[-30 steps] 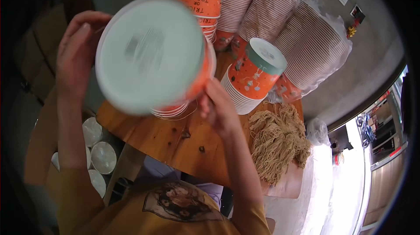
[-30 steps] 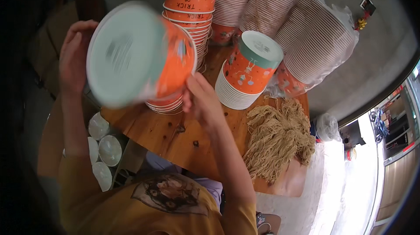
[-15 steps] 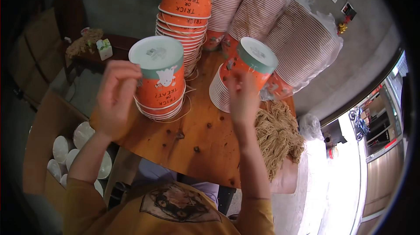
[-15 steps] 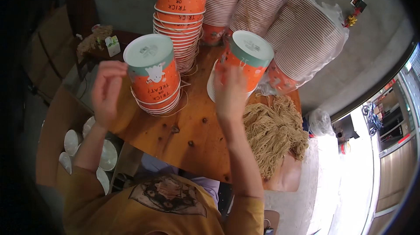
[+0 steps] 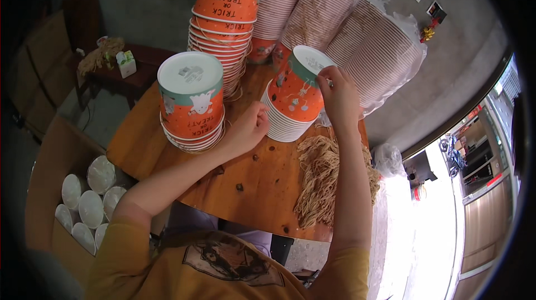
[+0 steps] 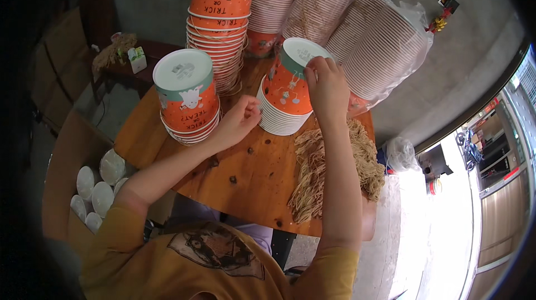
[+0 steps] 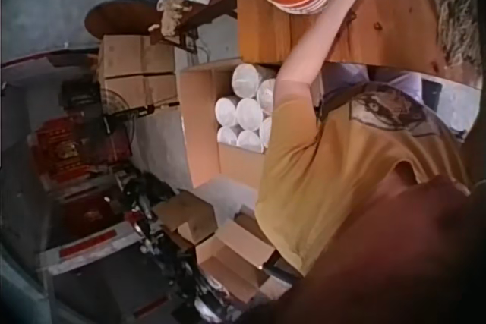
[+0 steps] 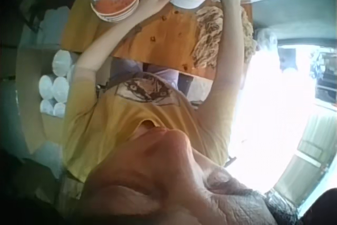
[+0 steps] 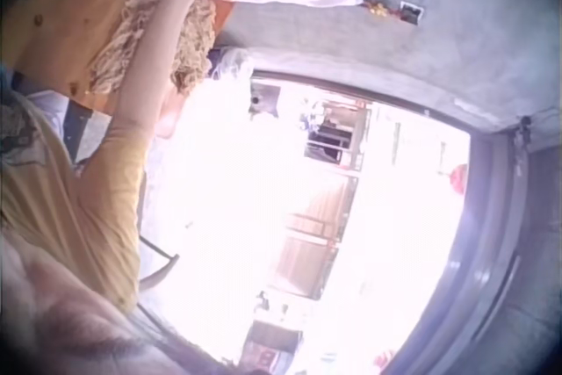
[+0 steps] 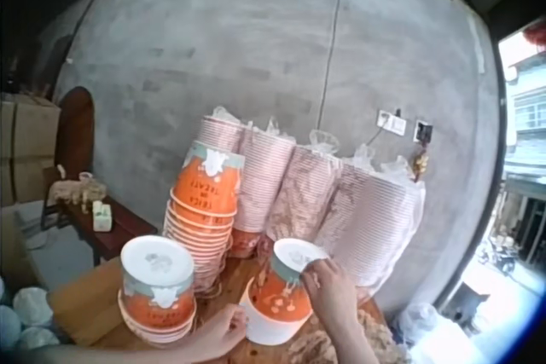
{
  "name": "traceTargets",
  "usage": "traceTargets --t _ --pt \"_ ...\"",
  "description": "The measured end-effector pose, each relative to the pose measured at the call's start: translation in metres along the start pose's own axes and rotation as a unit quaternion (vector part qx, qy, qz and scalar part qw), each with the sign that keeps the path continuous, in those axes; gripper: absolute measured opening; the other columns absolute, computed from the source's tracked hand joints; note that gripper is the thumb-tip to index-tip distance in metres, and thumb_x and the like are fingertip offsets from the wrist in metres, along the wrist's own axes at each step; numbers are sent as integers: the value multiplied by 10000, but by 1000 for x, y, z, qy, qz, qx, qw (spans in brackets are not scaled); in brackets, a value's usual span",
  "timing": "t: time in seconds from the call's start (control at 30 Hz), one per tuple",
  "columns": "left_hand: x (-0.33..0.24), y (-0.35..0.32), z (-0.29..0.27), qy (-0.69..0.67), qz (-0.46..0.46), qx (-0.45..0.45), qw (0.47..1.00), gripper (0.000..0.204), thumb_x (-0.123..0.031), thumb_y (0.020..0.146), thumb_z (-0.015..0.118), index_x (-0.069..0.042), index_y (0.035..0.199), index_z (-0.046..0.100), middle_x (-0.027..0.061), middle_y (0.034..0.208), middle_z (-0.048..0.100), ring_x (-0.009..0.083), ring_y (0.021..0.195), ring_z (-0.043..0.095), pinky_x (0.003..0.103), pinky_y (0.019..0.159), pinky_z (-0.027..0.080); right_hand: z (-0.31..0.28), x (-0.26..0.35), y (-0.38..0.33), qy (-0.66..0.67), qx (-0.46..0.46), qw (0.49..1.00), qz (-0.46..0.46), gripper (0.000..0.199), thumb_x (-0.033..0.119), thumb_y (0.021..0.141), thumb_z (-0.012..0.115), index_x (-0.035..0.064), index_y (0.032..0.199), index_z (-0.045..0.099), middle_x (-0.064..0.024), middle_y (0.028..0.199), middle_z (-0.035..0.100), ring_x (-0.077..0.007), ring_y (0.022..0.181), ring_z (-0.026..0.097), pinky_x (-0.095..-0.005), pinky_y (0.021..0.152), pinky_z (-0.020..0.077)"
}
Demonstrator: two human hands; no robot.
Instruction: Threading elastic strings through holes in paper buckets.
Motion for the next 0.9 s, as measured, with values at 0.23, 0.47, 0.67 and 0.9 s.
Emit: traceTargets --t 0.23,0.47,0.67,0.9 --pt "13 19 13 -37 -63 -56 996 329 -139 921 568 35 1174 450 78 910 567 148 800 577 289 738 479 -7 -6 15 34 -4 999 8 92 158 879 607 73 908 587 -87 904 624 -315 833 617 -427 691 492" --pt "17 26 14 -15 -59 -20 998 329 -176 942 571 -18 1208 458 50 967 505 121 857 526 261 759 458 -25 -9 24 62 -22 997 34 93 155 885 598 65 904 602 -104 913 624 -340 810 614 -431 685 479" --pt "20 43 11 134 49 -124 982 381 -232 903 642 -23 1202 530 127 1085 493 215 940 533 337 836 449 -76 -17 34 111 -100 989 15 138 142 891 590 24 955 626 -123 908 640 -281 756 624 -363 701 489" --pt "-120 54 37 -169 223 -34 960 339 -226 986 555 -20 1248 496 73 1097 537 156 1051 535 298 919 438 -129 8 -44 244 -269 924 124 92 80 941 600 4 993 610 -38 941 644 -102 851 613 -246 764 510"
Point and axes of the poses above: each hand's wrist, its own y-axis towards the middle knuckle, its own z-axis out of the palm, x = y × z, the point moved 2 cm from there along y, towards the middle knuckle
